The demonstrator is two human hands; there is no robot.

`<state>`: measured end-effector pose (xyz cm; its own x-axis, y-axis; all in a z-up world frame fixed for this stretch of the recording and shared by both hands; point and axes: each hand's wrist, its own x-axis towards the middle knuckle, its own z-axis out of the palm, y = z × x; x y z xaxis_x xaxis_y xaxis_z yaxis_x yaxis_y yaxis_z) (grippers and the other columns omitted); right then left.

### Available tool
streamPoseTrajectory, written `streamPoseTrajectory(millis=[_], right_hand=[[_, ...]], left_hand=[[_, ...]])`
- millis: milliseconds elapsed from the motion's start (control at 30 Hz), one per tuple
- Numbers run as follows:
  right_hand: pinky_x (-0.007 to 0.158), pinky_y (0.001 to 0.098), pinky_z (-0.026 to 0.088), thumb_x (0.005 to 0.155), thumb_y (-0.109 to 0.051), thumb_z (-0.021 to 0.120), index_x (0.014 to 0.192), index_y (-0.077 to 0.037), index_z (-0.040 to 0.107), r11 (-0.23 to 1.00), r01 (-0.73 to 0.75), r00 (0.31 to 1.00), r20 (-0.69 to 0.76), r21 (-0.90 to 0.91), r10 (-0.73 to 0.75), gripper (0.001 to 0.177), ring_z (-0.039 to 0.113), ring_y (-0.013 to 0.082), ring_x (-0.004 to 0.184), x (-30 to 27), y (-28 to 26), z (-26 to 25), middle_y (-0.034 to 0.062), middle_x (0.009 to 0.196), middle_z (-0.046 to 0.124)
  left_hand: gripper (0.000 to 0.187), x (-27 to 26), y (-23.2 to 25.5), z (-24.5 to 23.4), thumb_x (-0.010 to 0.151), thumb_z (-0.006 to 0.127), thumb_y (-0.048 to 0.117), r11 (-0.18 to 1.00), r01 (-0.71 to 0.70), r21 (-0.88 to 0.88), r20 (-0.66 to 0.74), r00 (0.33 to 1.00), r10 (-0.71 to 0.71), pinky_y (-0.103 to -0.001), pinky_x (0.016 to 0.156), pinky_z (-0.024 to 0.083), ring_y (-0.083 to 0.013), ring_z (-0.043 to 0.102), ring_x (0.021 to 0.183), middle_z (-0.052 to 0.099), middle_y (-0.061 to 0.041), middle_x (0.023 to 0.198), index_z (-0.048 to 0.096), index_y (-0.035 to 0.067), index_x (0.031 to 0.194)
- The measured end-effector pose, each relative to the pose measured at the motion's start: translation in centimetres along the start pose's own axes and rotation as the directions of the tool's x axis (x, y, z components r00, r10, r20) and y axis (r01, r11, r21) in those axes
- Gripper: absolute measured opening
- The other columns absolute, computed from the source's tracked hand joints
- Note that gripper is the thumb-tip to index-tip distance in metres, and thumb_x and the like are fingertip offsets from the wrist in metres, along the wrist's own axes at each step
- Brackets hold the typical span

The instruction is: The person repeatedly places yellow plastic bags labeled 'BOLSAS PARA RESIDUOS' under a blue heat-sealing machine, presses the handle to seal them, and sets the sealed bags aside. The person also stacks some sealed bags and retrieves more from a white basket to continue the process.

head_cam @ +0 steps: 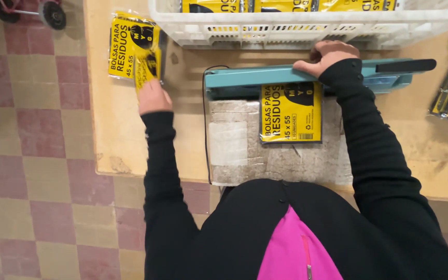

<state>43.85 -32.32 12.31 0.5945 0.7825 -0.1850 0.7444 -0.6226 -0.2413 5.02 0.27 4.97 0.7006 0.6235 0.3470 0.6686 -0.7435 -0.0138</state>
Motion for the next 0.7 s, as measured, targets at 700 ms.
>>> streamPoseTrajectory(millis=[700], right_hand=[[0.077, 0.0436, 0.055, 0.086, -0.083, 0.065, 0.097, -0.014, 0.078, 0.999, 0.000, 0.993, -0.117, -0.033, -0.004, 0.071, 0.072, 0.0304, 0.083, 0.1, 0.0, 1.1, 0.0088, 0.087, 0.076]], left_hand=[[0.068, -3.3, -1.5, 1.8, 0.073, 0.087, 0.039, 0.664, 0.722, -0.196, 0.600, 0.623, -0.502, -0.047, 0.098, 0.050, -0.0373, 0.061, 0.114, 0.065, -0.013, 0.118, 0.057, 0.012, 0.128]])
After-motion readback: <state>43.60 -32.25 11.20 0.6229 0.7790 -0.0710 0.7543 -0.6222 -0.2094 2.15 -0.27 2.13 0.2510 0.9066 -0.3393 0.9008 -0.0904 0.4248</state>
